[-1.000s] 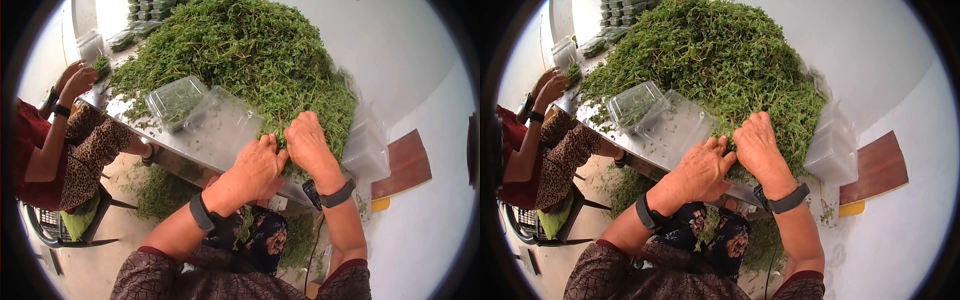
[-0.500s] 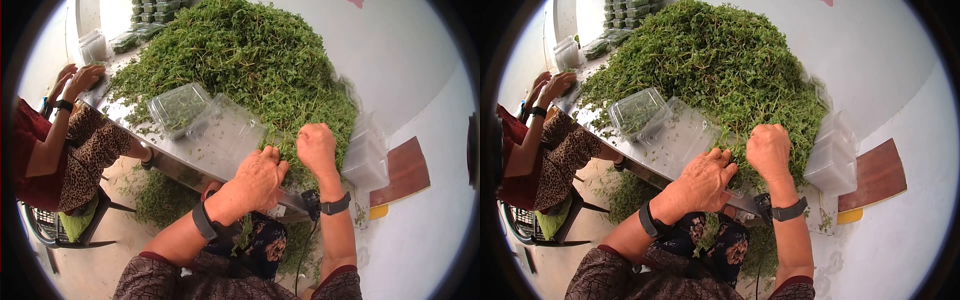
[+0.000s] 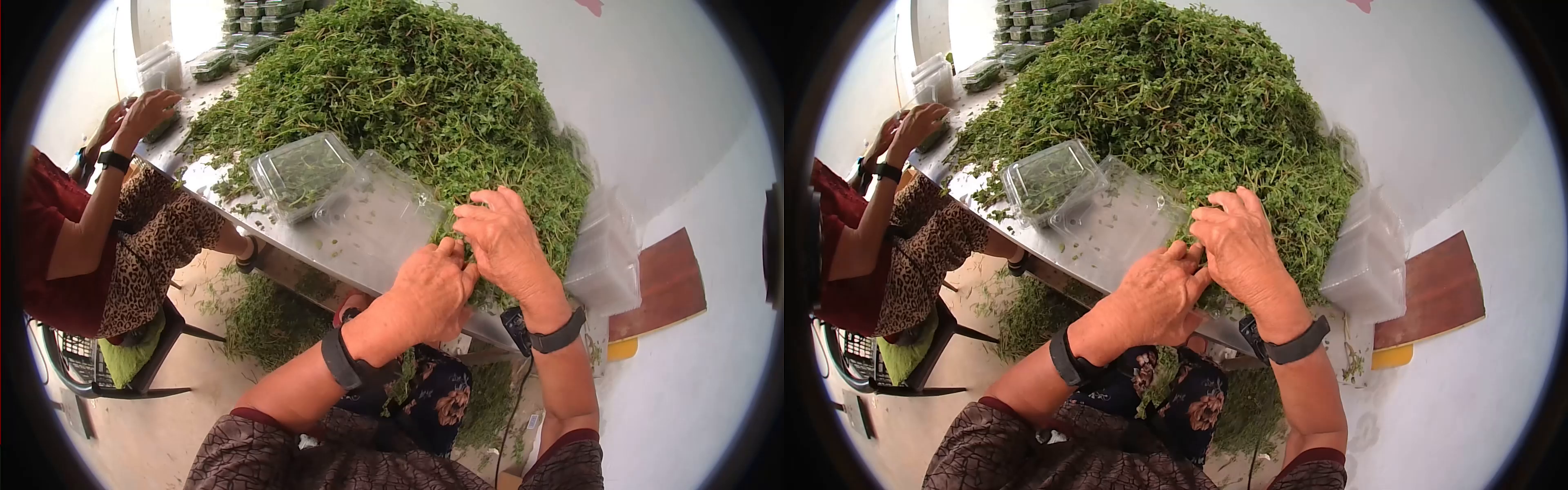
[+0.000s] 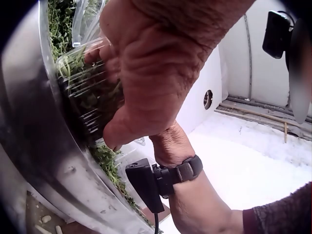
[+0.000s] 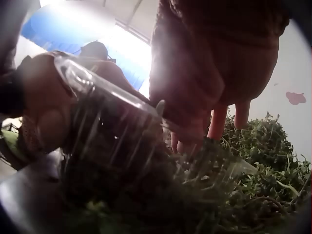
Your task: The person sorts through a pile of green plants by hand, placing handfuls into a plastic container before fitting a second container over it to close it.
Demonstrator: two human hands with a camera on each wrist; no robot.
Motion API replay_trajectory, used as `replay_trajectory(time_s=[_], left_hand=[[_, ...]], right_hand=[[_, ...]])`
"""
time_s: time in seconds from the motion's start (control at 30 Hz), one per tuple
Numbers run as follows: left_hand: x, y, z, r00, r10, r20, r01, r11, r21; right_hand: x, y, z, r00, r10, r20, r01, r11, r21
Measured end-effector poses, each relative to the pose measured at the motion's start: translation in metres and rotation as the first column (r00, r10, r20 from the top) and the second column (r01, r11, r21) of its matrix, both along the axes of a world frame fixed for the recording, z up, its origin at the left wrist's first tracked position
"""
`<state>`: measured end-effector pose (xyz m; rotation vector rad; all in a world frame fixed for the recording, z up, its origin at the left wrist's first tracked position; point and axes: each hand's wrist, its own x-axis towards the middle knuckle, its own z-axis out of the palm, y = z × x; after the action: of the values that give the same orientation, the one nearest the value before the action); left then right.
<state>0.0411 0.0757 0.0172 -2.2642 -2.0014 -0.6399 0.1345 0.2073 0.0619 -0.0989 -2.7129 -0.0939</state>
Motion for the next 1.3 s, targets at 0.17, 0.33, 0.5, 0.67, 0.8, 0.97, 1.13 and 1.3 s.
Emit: replay_trajectory(time_s=[0.17,0.33,0.5,0.67,0.8,0.97,1.13,1.3], left_hand=[[0.000,0.000,-0.005,1.000,0.000,-0.009,0.001,0.999,0.049],[0.000,0.001,-0.005,1.000,-0.006,-0.011,0.007,0.997,0.078],[0.001,0.001,-0.006,1.000,0.009,-0.011,-0.008,0.997,0.076],[0.001,0.001,-0.006,1.000,0.007,-0.025,-0.006,0.999,0.050],[0.001,0.002,-0.006,1.000,0.011,-0.020,-0.010,0.998,0.055],[-0.001,0.002,-0.008,1.000,0.001,0.005,-0.002,0.998,0.065],[0.000,0.002,-0.005,0.999,0.001,0.033,-0.002,0.999,0.050],[-0.001,0.002,-0.004,1.000,0.007,0.000,-0.007,1.000,0.012]], right_hand=[[-0.004,0.004,-0.004,1.000,-0.017,0.023,0.014,0.993,0.117],[0.002,0.004,-0.003,0.998,-0.055,0.018,0.050,0.982,0.183],[0.003,0.007,-0.010,1.000,-0.023,0.000,0.023,0.979,0.203],[0.003,0.004,-0.007,0.993,-0.080,0.082,0.063,0.981,0.185],[-0.002,0.009,-0.011,1.000,0.011,-0.025,-0.006,0.986,0.168],[-0.004,0.017,-0.017,0.999,0.020,-0.025,-0.016,0.989,0.150],[-0.004,0.022,-0.021,0.999,-0.012,-0.049,0.016,0.998,0.063],[-0.005,0.027,-0.024,0.987,-0.150,-0.049,0.152,0.988,0.032]])
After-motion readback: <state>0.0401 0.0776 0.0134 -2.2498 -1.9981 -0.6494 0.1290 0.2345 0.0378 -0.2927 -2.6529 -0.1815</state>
